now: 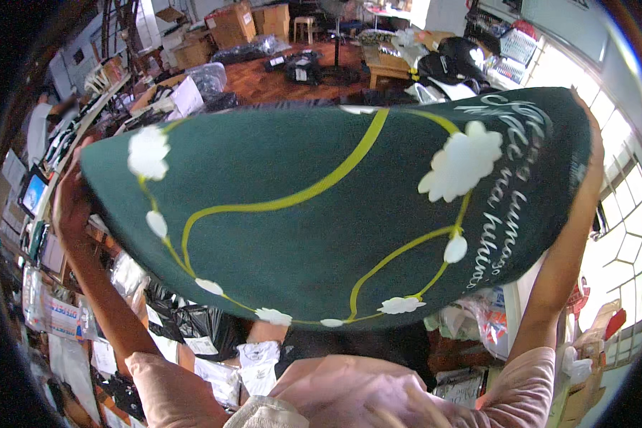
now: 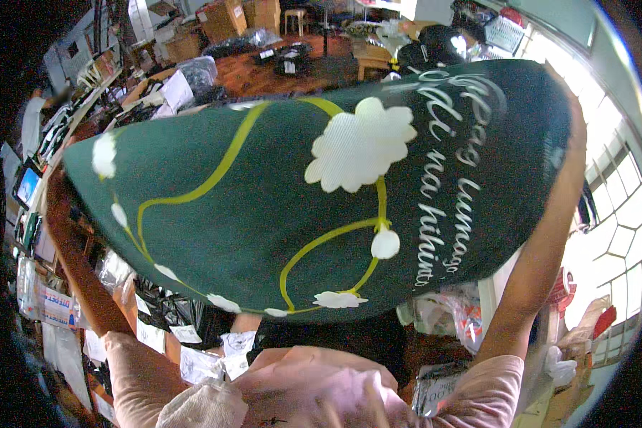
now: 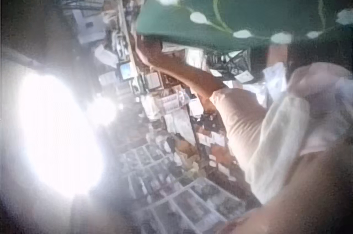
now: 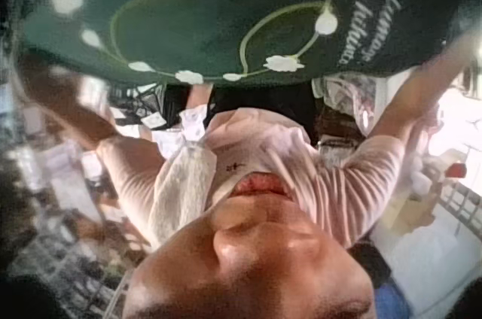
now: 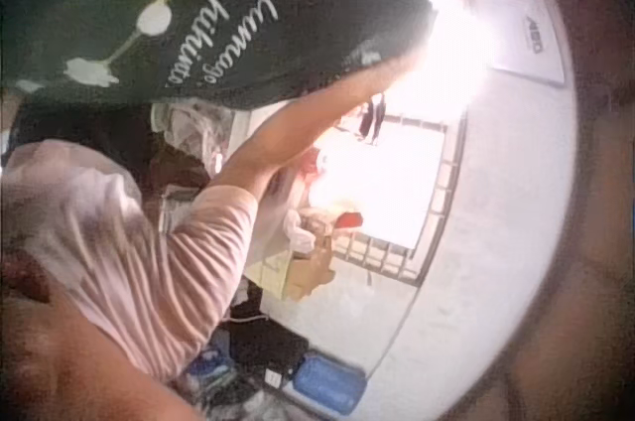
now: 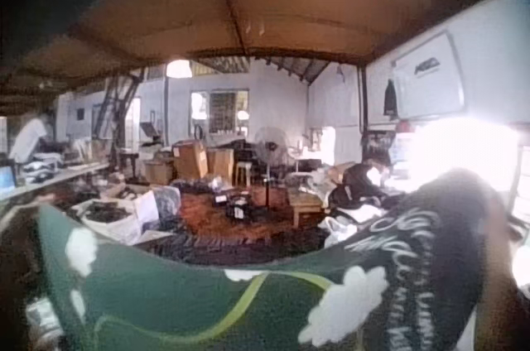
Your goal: The person folds a dark green t-shirt and places it into a clear plastic bag, then seals the bag. They then cut a tag off a black t-shirt with a yellow graphic, fold it, and place it into another clear plastic bag.
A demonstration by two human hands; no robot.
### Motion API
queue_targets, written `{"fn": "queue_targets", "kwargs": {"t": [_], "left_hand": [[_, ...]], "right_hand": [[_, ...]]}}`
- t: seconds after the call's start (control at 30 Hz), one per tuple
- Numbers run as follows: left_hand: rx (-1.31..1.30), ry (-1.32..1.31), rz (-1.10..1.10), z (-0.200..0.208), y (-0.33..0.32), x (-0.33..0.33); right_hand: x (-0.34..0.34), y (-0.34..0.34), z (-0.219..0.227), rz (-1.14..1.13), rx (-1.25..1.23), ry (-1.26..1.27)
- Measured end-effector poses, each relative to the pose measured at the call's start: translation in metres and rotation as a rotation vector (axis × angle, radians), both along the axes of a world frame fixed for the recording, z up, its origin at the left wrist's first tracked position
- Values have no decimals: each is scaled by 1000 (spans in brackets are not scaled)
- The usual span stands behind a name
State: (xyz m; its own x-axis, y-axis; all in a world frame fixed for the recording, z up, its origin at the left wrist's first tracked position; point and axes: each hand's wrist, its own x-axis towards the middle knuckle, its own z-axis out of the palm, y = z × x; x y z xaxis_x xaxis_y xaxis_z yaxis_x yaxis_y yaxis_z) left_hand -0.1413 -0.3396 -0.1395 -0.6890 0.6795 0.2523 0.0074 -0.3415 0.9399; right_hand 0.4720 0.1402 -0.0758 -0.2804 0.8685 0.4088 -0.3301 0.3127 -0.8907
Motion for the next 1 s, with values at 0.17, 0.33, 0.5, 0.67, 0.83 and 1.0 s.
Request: {"fn": "queue_targets", "kwargs": {"t": [0.17, 0.33, 0.5, 0.67, 0.83, 1.0], "left_hand": [[-76, -146, -88, -36, 122, -129], [225, 48, 358, 103, 146, -230], [334, 158, 324, 128, 126, -181], [-127, 313, 245, 46, 76, -158], [-695, 435, 331, -86, 43, -72], [-632, 376, 189, -175, 0, -49]], "right_hand": [[-81, 89, -27, 81, -195, -50], [-144, 141, 36, 128, -53, 244], [-136, 99, 53, 218, -8, 93], [-95, 53, -37, 193, -77, -210], [-66, -3, -176, -30, -194, -642], [-59, -43, -231, -42, -213, -836]]}}
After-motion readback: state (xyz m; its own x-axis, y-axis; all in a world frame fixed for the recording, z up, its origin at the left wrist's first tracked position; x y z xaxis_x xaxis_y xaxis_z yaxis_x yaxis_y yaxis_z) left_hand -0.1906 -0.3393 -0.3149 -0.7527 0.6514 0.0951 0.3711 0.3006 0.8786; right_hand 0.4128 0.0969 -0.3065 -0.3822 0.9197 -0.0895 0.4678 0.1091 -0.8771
